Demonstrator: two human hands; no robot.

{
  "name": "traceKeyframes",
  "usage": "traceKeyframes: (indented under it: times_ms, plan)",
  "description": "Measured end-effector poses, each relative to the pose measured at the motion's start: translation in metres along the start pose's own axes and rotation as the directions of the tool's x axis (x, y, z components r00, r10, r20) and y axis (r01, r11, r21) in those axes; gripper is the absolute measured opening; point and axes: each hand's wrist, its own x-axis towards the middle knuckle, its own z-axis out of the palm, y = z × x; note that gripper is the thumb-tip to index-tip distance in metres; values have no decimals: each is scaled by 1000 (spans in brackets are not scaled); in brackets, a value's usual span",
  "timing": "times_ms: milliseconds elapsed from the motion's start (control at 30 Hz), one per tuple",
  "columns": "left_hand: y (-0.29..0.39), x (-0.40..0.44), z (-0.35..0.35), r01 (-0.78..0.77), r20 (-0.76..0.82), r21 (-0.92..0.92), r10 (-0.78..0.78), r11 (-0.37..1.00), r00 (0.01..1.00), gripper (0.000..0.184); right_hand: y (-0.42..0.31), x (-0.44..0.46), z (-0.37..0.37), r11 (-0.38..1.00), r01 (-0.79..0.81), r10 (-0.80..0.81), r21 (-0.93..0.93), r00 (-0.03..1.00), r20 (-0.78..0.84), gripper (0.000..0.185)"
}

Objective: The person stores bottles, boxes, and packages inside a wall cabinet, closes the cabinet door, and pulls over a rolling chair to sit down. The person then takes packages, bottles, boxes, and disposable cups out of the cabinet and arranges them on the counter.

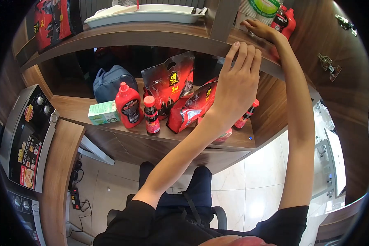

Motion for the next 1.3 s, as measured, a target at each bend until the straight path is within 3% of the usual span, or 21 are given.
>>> traceKeyframes:
  times_ms: [100,200,400,500,633,700,867,900,967,1067,1167,1200,1233,1300]
  plan:
    - [4,1,1,13,-14,-17,-13,1000,1000,62,4,-3,0,998,43,-46,-53,997,-57,54]
    - [2,1,0,2,-12,-27,-2,1000,1000,61,-1,-5,-3,994,-24,24,104,1000,5,50]
    - [-2,2,-6,-11,-7,-56,11,998,1000,60,-29,-56,-12,985,-7,-27,-174,981,-192,42]
    - [-1,2,-6,-7,-9,-67,7,998,1000,60,-39,-112,-20,994,43,-7,101,943,-333,37]
    - [-1,2,-7,-24,-30,-87,21,996,999,46,-57,-176,-22,964,205,-59,169,785,-616,29]
    - [-1,3,-5,-27,-62,-114,20,993,998,37,-85,-211,-30,956,183,14,229,752,-659,29]
    - [11,12,-8,49,-115,-149,-66,988,991,44,-117,-269,-44,971,147,36,186,686,-727,28]
    - [15,16,-12,77,-103,-166,-95,983,990,46,-122,-275,-43,927,134,157,351,710,-686,28]
    - [19,18,-12,109,-137,-258,-148,960,979,51,-128,-285,-42,943,103,153,317,713,-684,29]
    - [29,13,-16,101,-202,-382,-190,919,961,45,-128,-295,-38,943,133,136,305,684,-717,31]
    - [37,5,-21,84,-203,-518,-218,851,954,40,-134,-291,-34,953,217,42,212,598,-801,48]
    - [40,2,-20,171,-111,-629,-305,759,946,39,-136,-289,-32,956,244,0,165,559,-829,56]
    - [43,-2,-18,257,-6,-719,-375,646,927,39,-134,-289,-29,915,244,91,320,648,-756,73]
    - [44,-12,-12,413,242,-844,-445,343,863,46,-124,-282,-16,960,177,55,218,643,-764,73]
